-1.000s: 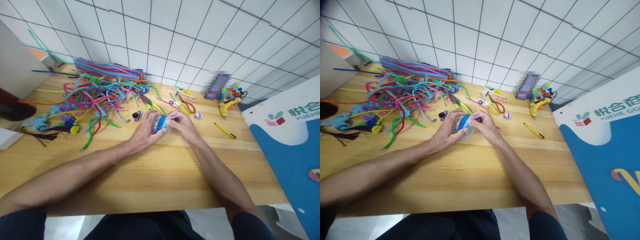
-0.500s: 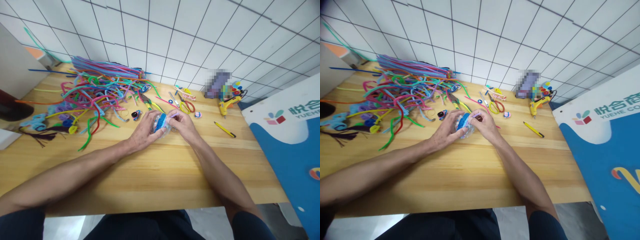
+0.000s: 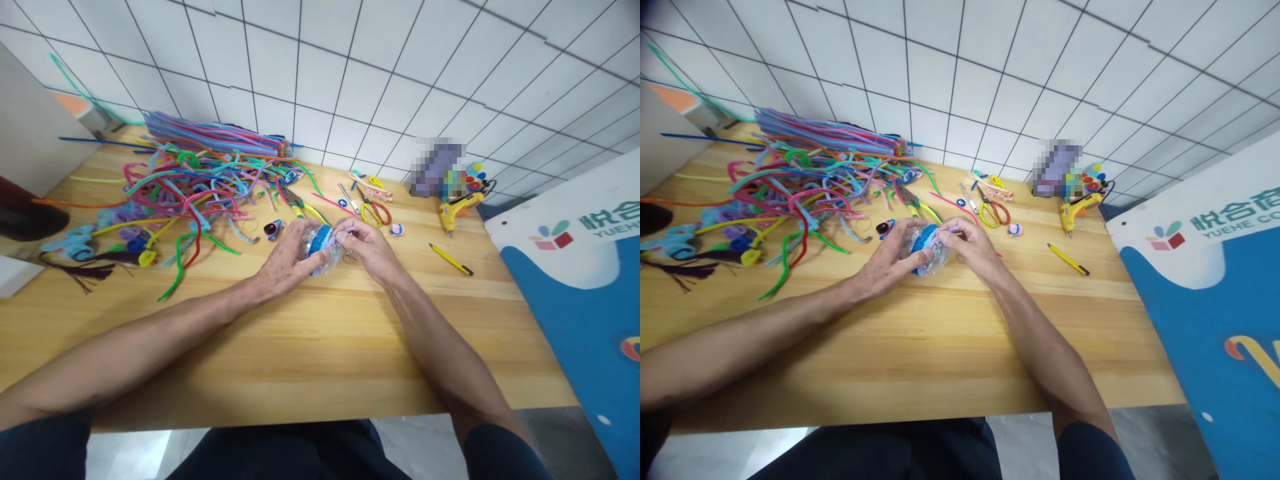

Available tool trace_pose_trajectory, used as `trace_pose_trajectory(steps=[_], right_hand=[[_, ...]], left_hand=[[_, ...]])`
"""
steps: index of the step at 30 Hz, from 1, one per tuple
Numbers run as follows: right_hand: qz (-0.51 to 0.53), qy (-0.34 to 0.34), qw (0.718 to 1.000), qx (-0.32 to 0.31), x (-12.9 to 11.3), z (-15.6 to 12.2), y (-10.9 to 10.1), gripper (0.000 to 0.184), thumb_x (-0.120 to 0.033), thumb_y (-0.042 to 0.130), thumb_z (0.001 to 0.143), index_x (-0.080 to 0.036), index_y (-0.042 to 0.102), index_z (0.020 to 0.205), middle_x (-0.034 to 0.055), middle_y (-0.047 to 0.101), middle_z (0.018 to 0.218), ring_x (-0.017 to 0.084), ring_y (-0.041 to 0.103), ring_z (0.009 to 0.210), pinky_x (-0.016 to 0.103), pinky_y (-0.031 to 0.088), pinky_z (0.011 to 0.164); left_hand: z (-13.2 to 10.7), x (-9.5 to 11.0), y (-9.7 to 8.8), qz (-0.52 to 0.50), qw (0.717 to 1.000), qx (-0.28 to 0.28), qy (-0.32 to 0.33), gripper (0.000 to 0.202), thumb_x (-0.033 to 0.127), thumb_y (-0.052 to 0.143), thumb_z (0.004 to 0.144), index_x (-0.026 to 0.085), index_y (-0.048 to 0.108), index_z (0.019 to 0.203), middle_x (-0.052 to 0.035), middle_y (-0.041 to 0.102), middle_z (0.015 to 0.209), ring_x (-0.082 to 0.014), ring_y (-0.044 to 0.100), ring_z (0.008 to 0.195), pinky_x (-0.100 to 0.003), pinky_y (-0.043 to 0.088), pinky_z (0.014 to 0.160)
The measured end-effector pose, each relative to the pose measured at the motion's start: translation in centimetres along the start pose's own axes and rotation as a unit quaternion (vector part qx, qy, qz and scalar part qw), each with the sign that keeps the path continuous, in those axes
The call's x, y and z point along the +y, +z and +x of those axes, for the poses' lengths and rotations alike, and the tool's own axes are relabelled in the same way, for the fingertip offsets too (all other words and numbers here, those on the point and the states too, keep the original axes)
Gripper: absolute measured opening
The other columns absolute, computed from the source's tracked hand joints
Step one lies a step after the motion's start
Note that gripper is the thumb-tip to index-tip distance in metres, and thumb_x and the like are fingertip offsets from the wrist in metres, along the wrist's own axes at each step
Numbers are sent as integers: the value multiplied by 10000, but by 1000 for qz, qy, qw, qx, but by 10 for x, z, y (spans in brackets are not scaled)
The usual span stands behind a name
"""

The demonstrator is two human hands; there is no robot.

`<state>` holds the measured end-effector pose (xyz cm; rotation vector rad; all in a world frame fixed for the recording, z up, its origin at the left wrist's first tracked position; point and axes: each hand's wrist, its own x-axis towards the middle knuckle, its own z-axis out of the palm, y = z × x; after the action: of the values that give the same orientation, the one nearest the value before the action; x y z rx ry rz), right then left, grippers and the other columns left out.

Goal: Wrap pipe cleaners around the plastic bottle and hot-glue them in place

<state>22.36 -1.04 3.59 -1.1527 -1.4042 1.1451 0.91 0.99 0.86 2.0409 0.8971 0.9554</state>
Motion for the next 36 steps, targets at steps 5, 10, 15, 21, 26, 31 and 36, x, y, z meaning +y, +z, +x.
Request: trace_pose_trajectory(steps=[5,10,15,21,26,31,36], right_hand=[[-2,-6,1000,-17,-2,-2,0,414,-647,817,816,-241,736,814,62,675,1288,243,611,1228,384,508,1022],[12,10,999,-35,-3,-4,2,396,-635,801,842,-243,742,848,66,654,1366,225,636,1178,369,537,985],[3,10,999,-30,-2,-2,0,421,-647,836,789,-247,717,839,65,668,1358,240,624,1210,378,527,1002],[-6,12,1000,-2,1,-2,3,381,-578,856,778,-238,700,847,59,671,1327,215,654,1087,358,542,907],[18,10,1000,22,2,-2,8,360,-538,879,756,-239,692,827,55,679,1269,206,657,1068,340,550,899],[13,2,1000,25,5,-1,7,368,-535,876,750,-229,683,823,55,676,1241,197,658,1040,342,556,900],[0,-5,1000,18,6,-2,8,303,-466,868,769,-221,696,816,56,678,1221,187,665,1011,339,542,901]], left_hand=[[1,-1,1,-20,999,-11,26,453,452,617,953,220,508,1326,-98,642,1278,-277,632,1183,-453,534,1047],[1,-2,0,-23,998,-22,47,455,425,622,958,196,515,1337,-116,642,1294,-278,625,1196,-455,523,1064],[1,-5,1,-23,998,-22,56,464,434,624,956,207,511,1345,-116,637,1296,-283,623,1198,-465,532,1057],[0,-7,2,-19,997,-16,67,475,442,630,964,218,506,1364,-117,632,1319,-280,621,1206,-468,536,1068],[1,-9,2,0,995,-6,95,568,418,633,966,211,451,1463,-144,585,1442,-294,572,1330,-492,482,1159],[6,-10,0,18,994,-41,103,508,440,601,985,221,498,1432,-137,601,1430,-308,550,1358,-523,465,1180],[9,3,-8,11,997,-66,26,531,523,628,967,225,525,1395,-120,632,1362,-316,604,1267,-509,517,1103]])
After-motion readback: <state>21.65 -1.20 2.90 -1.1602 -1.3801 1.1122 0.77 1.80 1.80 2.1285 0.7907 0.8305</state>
